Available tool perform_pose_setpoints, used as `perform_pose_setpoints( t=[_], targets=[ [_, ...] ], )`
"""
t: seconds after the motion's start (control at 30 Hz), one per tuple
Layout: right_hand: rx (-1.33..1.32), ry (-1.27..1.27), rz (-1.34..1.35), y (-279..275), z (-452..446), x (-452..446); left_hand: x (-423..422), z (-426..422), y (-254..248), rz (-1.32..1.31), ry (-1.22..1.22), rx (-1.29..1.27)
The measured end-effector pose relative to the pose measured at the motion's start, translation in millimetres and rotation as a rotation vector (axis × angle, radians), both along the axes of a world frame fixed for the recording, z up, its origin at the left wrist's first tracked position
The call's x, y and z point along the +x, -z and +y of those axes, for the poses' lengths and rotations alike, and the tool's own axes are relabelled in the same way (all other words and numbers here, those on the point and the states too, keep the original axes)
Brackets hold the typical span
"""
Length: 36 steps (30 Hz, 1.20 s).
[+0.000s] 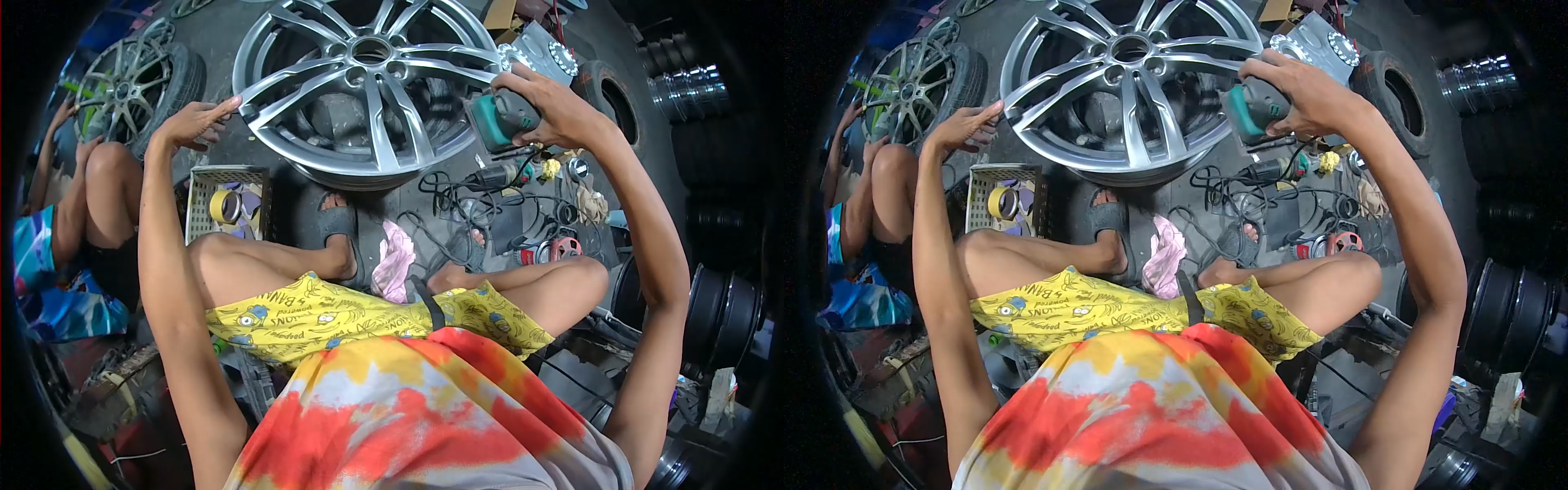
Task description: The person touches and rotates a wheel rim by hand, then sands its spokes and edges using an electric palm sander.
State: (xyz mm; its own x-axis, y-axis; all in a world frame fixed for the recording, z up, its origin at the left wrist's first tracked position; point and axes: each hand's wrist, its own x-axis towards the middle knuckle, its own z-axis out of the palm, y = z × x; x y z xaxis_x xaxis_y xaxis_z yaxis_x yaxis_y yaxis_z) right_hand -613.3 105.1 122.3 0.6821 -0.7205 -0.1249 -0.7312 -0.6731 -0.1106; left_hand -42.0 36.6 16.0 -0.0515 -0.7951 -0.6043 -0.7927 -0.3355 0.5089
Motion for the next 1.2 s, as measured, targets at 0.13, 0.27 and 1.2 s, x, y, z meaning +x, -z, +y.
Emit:
perform_pose_setpoints(
  t=[0.13,0.27,1.2],
  targets=[
    [0.08,-0.034,-0.071,0.1,19.0,16.8,-0.6,-1.1,-0.6,0.01,-0.012,0.002],
    [0.057,-0.095,-0.072,3.6,29.3,32.5,-6.2,-1.8,-2.5,0.001,0.004,-0.028],
    [0.009,0.129,-0.17,15.1,90.7,79.3,-19.3,-5.7,-11.4,0.009,0.011,-0.085]
  ],
)
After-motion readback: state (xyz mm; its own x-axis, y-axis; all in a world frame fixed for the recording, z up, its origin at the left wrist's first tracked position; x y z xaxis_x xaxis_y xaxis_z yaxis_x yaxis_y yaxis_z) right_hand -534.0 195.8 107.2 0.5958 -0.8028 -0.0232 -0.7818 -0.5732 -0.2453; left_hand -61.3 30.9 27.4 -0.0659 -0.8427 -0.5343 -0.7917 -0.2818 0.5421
